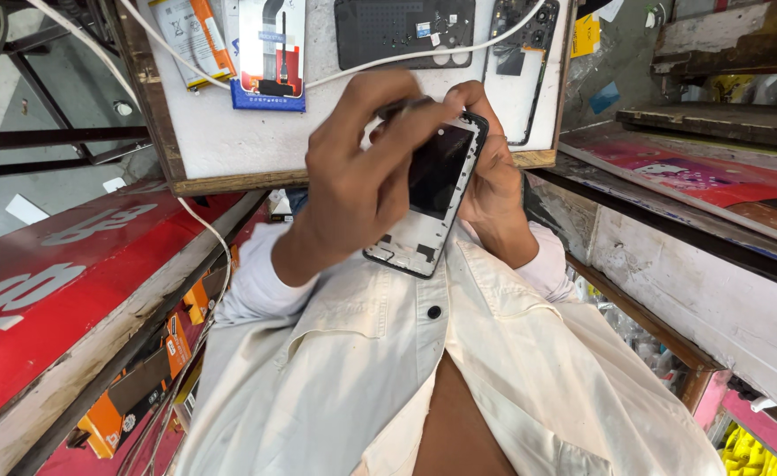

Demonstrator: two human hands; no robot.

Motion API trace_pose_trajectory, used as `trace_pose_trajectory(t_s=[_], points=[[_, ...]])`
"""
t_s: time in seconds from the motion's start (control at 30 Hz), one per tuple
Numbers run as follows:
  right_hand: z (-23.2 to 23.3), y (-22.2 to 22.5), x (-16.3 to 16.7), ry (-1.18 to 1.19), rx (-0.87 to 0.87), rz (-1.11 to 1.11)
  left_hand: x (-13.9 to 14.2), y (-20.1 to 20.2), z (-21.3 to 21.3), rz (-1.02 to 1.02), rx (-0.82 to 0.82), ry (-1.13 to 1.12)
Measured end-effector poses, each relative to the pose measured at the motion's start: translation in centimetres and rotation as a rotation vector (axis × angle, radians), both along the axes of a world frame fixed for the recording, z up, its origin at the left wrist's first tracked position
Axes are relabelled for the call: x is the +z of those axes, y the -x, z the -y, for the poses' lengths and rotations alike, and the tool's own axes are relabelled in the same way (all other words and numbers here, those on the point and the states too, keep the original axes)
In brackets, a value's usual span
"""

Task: The person removes a protective film from the edges of a disassembled smartphone frame, then places a battery into the chassis and aligns the back cover. The person works at a cluttered workbench with tools and spare parts visible.

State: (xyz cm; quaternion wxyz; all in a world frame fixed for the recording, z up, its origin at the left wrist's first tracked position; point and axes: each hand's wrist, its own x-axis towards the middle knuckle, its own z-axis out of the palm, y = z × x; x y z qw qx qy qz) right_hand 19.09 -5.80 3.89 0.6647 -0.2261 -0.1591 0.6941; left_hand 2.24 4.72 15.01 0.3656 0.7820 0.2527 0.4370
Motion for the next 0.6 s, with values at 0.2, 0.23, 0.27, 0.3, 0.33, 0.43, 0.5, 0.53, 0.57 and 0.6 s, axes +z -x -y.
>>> trace_pose_trajectory(t_s=[0.2, 0.23, 0.27, 0.3, 0.33, 0.43, 0.5, 0.53, 0.57, 0.6], points=[[0.4, 0.1, -0.4, 0.082, 0.004, 0.007, -0.1, 0.2, -2.9, 0.019, -0.275, -0.057], [0.5, 0.1, -0.8, 0.096, 0.003, 0.014, -0.1, 0.3, -3.3, 0.035, -0.320, -0.064], [0.7, 0.0, -1.1, 0.110, 0.004, 0.021, -0.1, 0.3, -3.6, -0.014, -0.333, -0.052], [0.8, -0.2, -1.5, 0.085, 0.026, -0.002, -0.2, 0.4, -3.9, -0.064, -0.344, -0.038], [0.9, -0.3, -1.8, 0.058, 0.047, -0.023, -0.2, 0.3, -4.1, -0.086, -0.362, -0.034], [0.9, -0.6, -2.3, 0.051, 0.056, -0.014, -0.6, 0.2, -4.6, -0.099, -0.434, -0.038], [0.8, -0.7, -2.2, 0.074, 0.050, 0.036, -1.0, 0.0, -4.5, -0.095, -0.422, -0.090], [0.8, -0.7, -2.0, 0.090, 0.052, 0.069, -1.3, -0.1, -4.3, -0.096, -0.401, -0.121], [0.7, -0.6, -1.8, 0.105, 0.055, 0.102, -1.6, -0.2, -4.1, -0.096, -0.380, -0.151], [0.6, -0.5, -1.6, 0.087, 0.059, 0.065, -1.8, -0.3, -3.8, -0.097, -0.345, -0.192]])
